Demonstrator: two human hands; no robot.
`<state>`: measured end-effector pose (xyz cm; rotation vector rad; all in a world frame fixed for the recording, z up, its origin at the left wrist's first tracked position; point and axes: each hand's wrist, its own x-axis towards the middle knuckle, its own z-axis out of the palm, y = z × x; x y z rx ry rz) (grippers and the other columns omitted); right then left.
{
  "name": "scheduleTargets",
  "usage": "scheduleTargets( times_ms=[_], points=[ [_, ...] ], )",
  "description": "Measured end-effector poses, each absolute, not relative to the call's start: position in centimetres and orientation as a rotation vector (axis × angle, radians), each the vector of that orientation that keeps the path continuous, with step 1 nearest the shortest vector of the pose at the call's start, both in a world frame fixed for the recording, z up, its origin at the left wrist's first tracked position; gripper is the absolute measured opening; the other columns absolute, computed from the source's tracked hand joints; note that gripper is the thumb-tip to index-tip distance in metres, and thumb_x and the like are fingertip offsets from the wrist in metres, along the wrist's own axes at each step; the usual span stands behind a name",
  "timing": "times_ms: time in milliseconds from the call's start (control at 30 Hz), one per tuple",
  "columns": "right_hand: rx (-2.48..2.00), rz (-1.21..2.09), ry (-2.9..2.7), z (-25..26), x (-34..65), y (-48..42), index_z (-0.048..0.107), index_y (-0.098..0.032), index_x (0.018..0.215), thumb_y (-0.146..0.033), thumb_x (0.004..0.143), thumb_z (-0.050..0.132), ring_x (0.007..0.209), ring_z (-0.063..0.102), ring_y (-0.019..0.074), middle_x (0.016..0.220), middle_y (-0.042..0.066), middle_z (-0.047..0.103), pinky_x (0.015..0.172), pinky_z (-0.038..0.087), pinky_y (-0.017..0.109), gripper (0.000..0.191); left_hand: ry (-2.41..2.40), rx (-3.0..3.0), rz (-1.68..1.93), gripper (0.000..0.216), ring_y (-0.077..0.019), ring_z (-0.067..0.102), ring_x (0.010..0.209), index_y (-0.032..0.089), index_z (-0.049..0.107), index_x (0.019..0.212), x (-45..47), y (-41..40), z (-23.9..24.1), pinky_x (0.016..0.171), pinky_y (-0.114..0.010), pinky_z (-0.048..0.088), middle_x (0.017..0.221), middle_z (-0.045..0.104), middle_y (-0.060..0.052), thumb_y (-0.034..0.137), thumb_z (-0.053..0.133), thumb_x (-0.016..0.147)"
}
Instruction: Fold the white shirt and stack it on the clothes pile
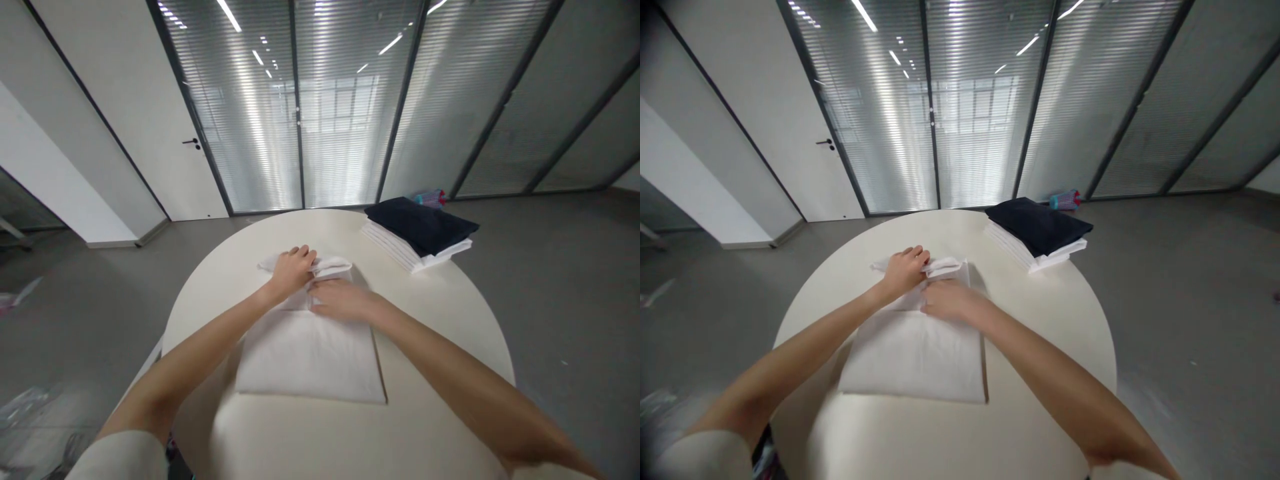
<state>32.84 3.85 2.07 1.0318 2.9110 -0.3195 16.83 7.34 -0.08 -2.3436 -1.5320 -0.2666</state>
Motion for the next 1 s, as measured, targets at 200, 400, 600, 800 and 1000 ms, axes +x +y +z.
scheduleTargets(
  times_ms=[200, 400, 600, 800, 1000],
  points=[
    [1.717, -0.291, 2.731, 4.1, 36.9, 0.2, 0.063, -0.020, 0.100, -0.050, 0.101, 0.044, 0.080, 0.069, 0.0269, 0.086, 0.009, 0.072, 0.068, 0.044, 0.031, 0.035, -1.408, -2.665, -0.266, 0.027, -0.0245, 0.064, 0.098, 0.022, 0.062, 0.111, 16.6, 4.4, -0.9, 0.071, -0.031, 0.050, 0.110, 0.064, -0.008, 0.034, 0.068, 0.088],
    [2.289, -0.725, 2.601, -0.9, 39.1, 3.5, 0.044, -0.021, 0.128, -0.054, 0.101, 0.039, 0.075, 0.066, 0.0243, 0.080, 0.004, 0.067, 0.064, 0.039, 0.028, 0.043, -1.898, -2.366, -1.040, 0.028, -0.0155, 0.059, 0.068, 0.022, 0.062, 0.103, 8.8, 4.5, -0.8, 0.069, -0.030, 0.047, 0.091, 0.062, -0.003, 0.048, 0.055, 0.093],
    [2.297, -1.094, 2.717, -3.3, 38.3, 5.2, 0.037, -0.019, 0.142, -0.040, 0.095, 0.048, 0.062, 0.055, 0.0202, 0.065, -0.005, 0.053, 0.062, 0.040, 0.029, 0.053, -2.644, -2.352, -1.498, 0.051, -0.0121, 0.045, 0.046, 0.018, 0.055, 0.120, 5.3, 6.9, -3.8, 0.047, -0.023, 0.034, 0.058, 0.049, 0.006, 0.055, 0.060, 0.085],
    [2.141, -0.599, 2.772, -3.7, 38.2, 4.4, 0.066, -0.021, 0.113, -0.026, 0.087, 0.055, 0.095, 0.059, 0.0257, 0.101, 0.009, 0.063, 0.089, 0.044, 0.040, 0.029, -2.505, -2.744, -1.293, 0.066, -0.0109, 0.048, 0.048, 0.023, 0.050, 0.136, 4.5, 6.8, -4.1, 0.049, -0.022, 0.042, 0.065, 0.054, 0.006, 0.044, 0.071, 0.077],
    [2.172, -0.038, 2.942, -1.1, 35.0, 6.4, 0.071, -0.022, 0.118, -0.036, 0.094, 0.054, 0.128, 0.047, 0.0317, 0.138, 0.015, 0.051, 0.107, 0.037, 0.047, 0.032, -1.796, -2.391, -0.928, 0.038, -0.0270, 0.061, 0.117, 0.019, 0.066, 0.123, 7.2, 9.0, -2.9, 0.104, -0.043, 0.046, 0.124, 0.063, -0.013, 0.038, 0.057, 0.091]
  ],
)
